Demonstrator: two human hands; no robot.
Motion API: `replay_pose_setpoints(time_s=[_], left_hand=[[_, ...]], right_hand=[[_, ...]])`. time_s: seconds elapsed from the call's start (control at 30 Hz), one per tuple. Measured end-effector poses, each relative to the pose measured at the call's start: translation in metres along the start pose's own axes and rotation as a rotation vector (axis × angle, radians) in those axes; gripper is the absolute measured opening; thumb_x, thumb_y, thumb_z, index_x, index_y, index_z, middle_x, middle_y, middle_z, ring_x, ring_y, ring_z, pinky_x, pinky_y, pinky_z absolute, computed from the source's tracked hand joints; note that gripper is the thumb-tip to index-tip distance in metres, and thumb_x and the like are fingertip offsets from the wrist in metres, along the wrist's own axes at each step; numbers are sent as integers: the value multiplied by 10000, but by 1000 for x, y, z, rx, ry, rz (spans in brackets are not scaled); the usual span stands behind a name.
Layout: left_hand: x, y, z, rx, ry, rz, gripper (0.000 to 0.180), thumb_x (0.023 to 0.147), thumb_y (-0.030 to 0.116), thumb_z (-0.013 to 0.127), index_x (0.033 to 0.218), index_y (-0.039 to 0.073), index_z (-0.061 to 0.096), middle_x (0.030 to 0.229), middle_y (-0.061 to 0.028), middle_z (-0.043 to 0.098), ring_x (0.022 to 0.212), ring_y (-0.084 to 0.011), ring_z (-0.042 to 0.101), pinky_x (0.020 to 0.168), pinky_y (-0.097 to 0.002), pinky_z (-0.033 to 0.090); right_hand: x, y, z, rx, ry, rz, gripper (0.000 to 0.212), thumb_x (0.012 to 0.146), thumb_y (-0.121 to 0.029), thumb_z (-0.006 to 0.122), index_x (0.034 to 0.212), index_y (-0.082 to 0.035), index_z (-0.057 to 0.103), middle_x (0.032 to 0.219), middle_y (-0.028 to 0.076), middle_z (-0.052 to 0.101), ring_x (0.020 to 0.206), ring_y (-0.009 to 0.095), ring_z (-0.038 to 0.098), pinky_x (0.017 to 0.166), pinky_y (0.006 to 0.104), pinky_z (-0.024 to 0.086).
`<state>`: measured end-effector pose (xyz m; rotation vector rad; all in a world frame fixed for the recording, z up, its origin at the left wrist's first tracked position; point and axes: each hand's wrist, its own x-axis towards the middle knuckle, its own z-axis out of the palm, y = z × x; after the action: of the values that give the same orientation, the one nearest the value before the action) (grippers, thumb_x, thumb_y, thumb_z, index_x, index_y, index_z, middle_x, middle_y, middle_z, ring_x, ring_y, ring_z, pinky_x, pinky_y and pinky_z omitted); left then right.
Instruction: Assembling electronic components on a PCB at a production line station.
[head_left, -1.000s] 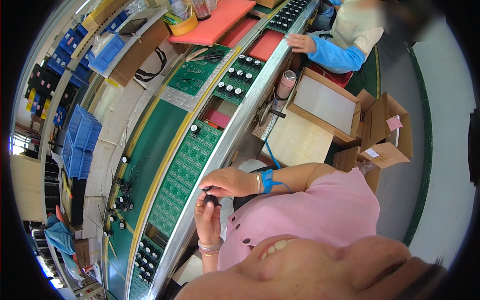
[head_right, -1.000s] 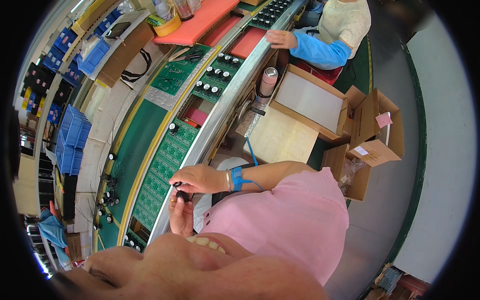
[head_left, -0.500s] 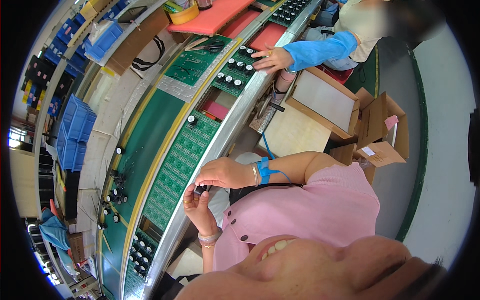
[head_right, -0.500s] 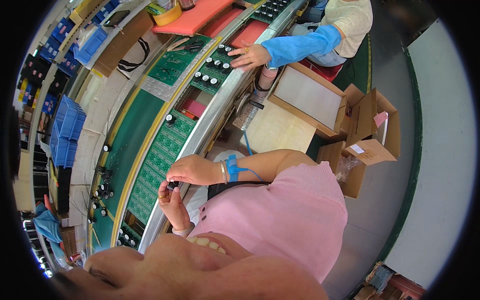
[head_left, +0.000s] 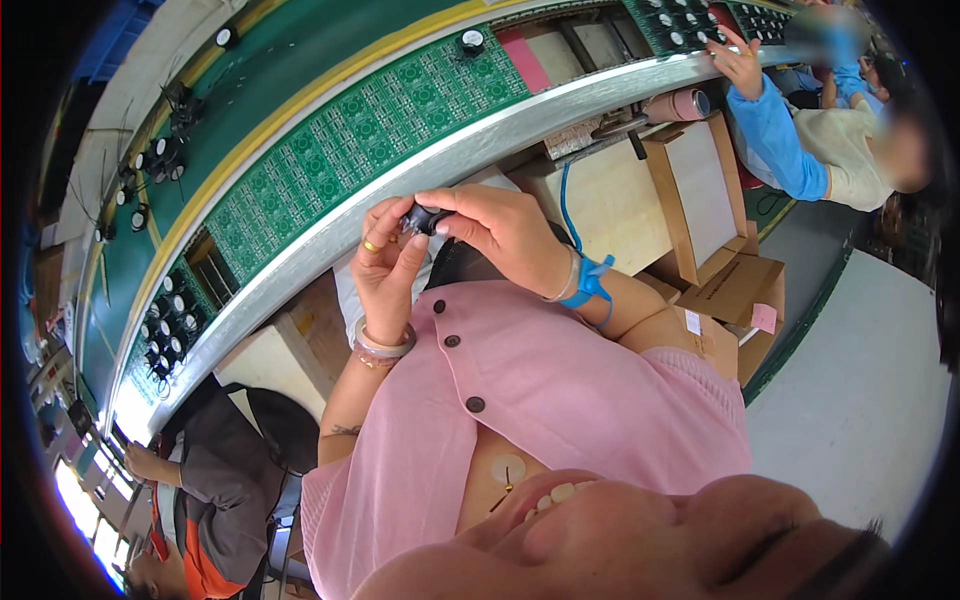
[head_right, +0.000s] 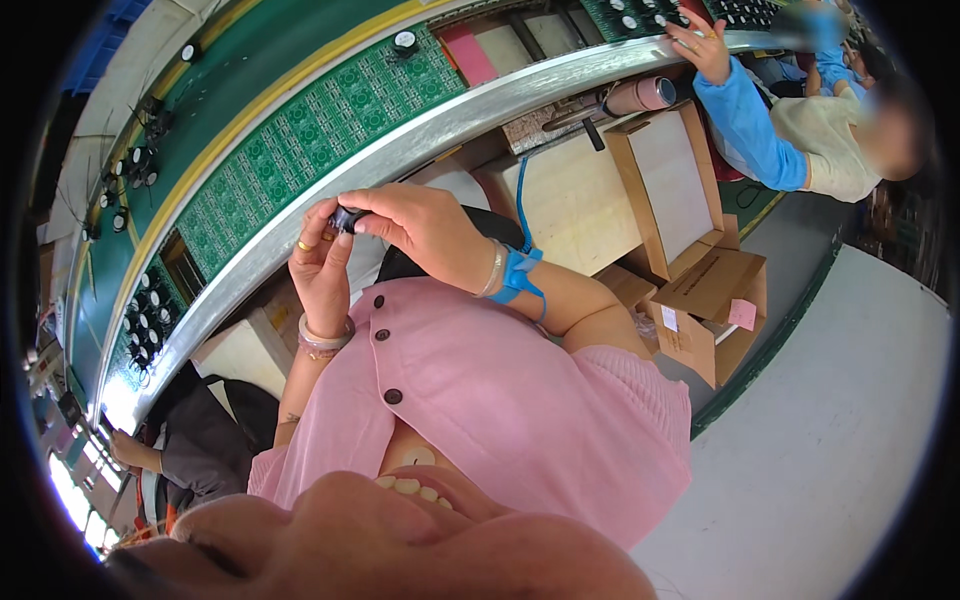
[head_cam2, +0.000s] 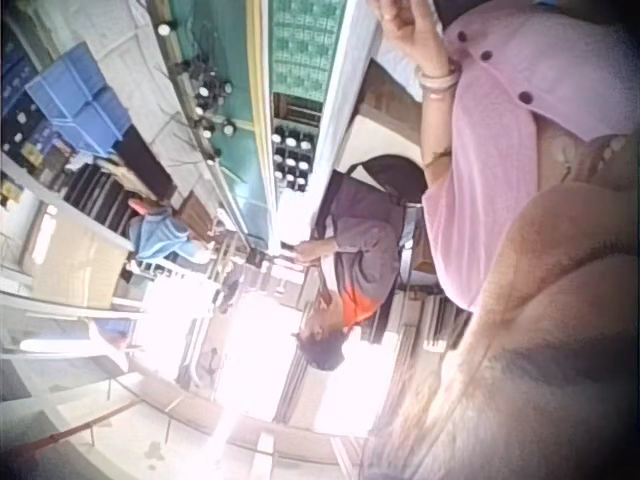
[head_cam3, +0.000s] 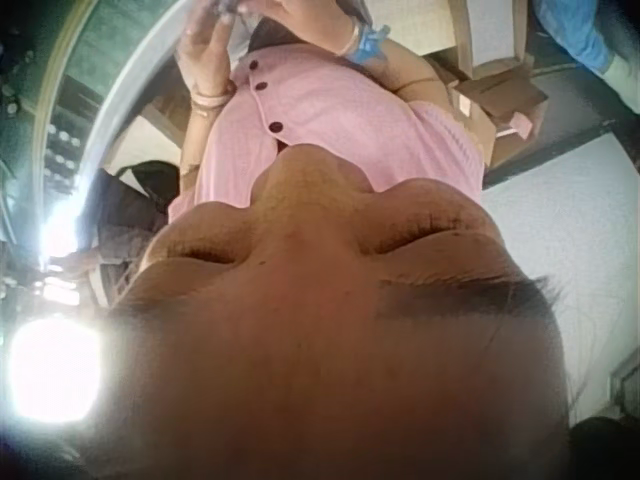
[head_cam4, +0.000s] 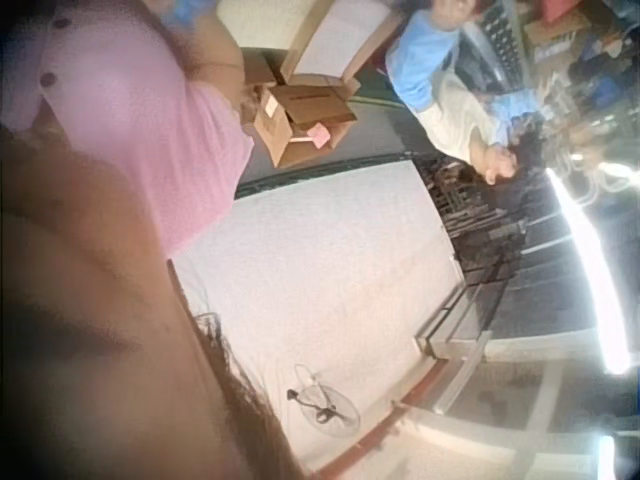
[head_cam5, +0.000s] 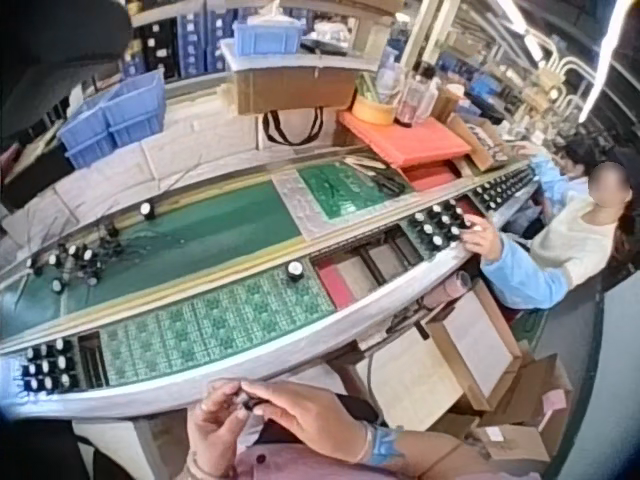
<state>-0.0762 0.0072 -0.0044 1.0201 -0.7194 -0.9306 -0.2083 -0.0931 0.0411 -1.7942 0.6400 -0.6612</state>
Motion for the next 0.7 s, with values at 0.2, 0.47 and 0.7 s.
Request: replay_pose_setpoints(time_s=[0.2, 0.47, 0.7], left_hand=[[22, 8, 4, 85, -94, 33, 400, 756, -106, 650, 1134, -14, 556, 1147, -89, 501, 1076, -192, 536, 943, -313, 472], [53, 4, -2, -15, -275, -75, 405, 777, -85, 633, 1158, 9, 530, 1154, -108, 507, 1097, -214, 537, 949, -331, 469], [59, 11, -5, 667, -13, 378, 413, 708, -34, 669, 1102, 53, 577, 1156, -142, 524, 1033, -288, 528, 843, -370, 468]], right_hand=[[6, -12, -11, -328, -7, -39, 413, 744, -23, 683, 1146, -56, 593, 928, 102, 619, 822, 253, 611, 681, 318, 505], [25, -14, -24, -257, -28, -16, 356, 725, -19, 693, 1065, -62, 600, 1019, 82, 577, 844, 225, 612, 698, 304, 515], [76, 17, -72, -616, 194, -32, 333, 694, -25, 726, 1009, -59, 624, 955, 74, 595, 718, 192, 607, 642, 265, 506]])
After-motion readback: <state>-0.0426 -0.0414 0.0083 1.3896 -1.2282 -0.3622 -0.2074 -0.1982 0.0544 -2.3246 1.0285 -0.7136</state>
